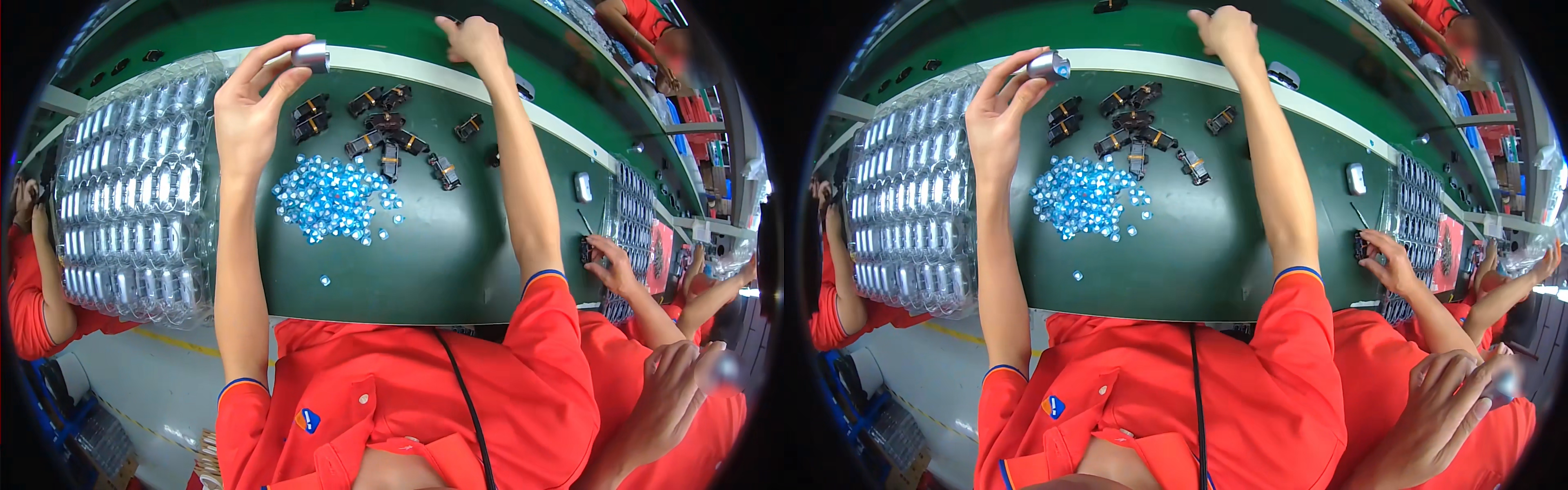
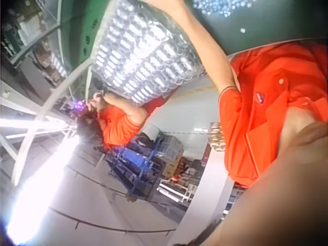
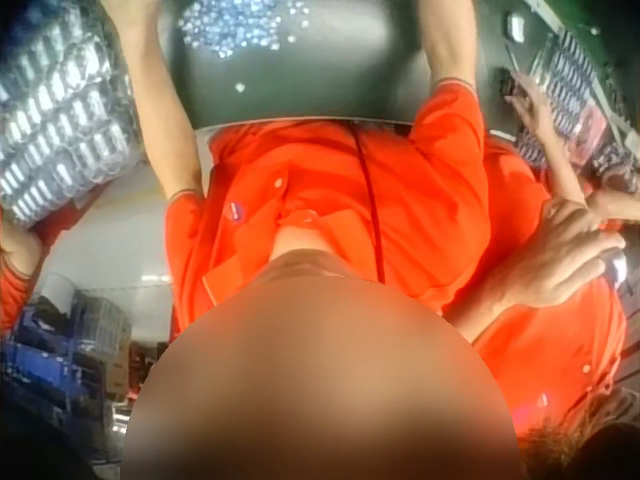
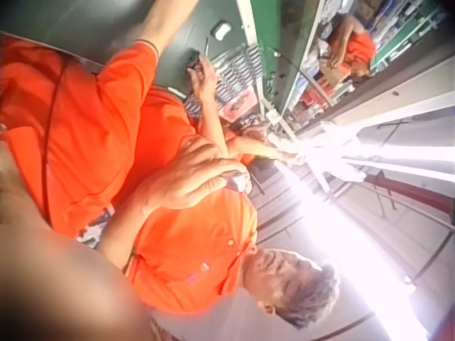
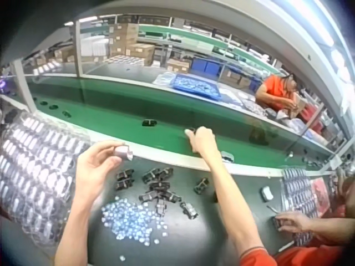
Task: Assembling small electronic components by placing blue parts into housings and attaching them to bases on a conveyor belt.
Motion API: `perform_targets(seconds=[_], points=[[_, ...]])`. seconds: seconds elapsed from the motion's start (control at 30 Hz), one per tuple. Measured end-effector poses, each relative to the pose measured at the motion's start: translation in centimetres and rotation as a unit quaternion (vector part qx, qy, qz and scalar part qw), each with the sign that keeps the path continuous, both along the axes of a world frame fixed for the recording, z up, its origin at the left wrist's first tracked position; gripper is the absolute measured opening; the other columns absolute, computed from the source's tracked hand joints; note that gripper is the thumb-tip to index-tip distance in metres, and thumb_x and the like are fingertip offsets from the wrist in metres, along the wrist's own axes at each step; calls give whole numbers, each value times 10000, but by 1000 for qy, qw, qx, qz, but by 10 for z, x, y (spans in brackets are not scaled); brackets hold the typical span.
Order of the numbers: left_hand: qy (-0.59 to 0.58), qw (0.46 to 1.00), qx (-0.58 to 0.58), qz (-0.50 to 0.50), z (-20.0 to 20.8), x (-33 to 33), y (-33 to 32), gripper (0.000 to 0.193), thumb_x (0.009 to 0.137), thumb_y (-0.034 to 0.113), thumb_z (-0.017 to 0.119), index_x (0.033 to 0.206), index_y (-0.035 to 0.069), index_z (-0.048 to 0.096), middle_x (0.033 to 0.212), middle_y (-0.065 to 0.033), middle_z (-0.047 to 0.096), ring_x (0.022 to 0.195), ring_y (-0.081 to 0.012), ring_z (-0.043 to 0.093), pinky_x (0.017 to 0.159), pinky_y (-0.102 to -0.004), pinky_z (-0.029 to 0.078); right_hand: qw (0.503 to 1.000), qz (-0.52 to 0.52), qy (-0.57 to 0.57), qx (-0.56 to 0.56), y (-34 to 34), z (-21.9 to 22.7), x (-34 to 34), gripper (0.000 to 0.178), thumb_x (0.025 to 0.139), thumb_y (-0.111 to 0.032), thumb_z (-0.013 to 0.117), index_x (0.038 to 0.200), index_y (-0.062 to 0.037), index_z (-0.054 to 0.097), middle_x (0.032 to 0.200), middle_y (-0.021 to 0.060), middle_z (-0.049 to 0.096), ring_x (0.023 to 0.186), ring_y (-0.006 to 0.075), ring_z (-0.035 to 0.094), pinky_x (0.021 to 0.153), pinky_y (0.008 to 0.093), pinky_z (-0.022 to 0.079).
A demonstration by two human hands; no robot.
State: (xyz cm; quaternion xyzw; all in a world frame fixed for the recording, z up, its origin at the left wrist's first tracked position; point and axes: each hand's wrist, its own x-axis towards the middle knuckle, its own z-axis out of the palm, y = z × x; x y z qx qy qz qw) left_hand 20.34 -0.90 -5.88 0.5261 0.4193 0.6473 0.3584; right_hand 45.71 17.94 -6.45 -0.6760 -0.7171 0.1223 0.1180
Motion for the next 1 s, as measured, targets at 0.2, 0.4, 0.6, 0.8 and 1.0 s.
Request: perform_targets(seconds=[0.2,0.4,0.6,0.8,1.0], points=[[13,1000,-19,10,-8,-6,2,295,878,-24,659,1171,7,671,1104,-67,692,1013,-157,657,908,-276,522,982,100,156,25,49,-9,-28,231,898,-218,686,945,8,696,855,114,717,756,198,716,790,290,569],[17,1000,-17,7,-8,-7,4,306,877,-17,663,1182,12,664,1086,-84,695,1007,-164,662,900,-271,533,923,192,330,51,16,4,-36,249,852,-127,731,1045,14,659,983,125,698,857,208,707,831,310,569],[-50,998,-44,-14,4,-8,-8,317,889,-8,658,1205,4,640,1126,-107,671,1013,-173,665,884,-293,568,808,300,502,68,-121,32,-66,375,807,-36,775,1145,20,623,1111,136,679,957,218,698,873,330,569],[-80,995,-41,-48,4,-6,-6,341,897,6,661,1234,-1,614,1185,-118,636,1019,-193,667,873,-338,598,830,304,455,113,-143,34,-74,364,829,-4,742,1170,34,623,1104,143,690,982,204,697,892,308,565],[-89,994,-36,-49,-1,-6,-6,366,905,17,659,1265,5,594,1246,-133,607,1063,-235,659,852,-373,610,839,315,430,111,-140,27,-70,413,838,-10,739,1228,33,611,1134,158,688,984,213,700,901,323,564]])
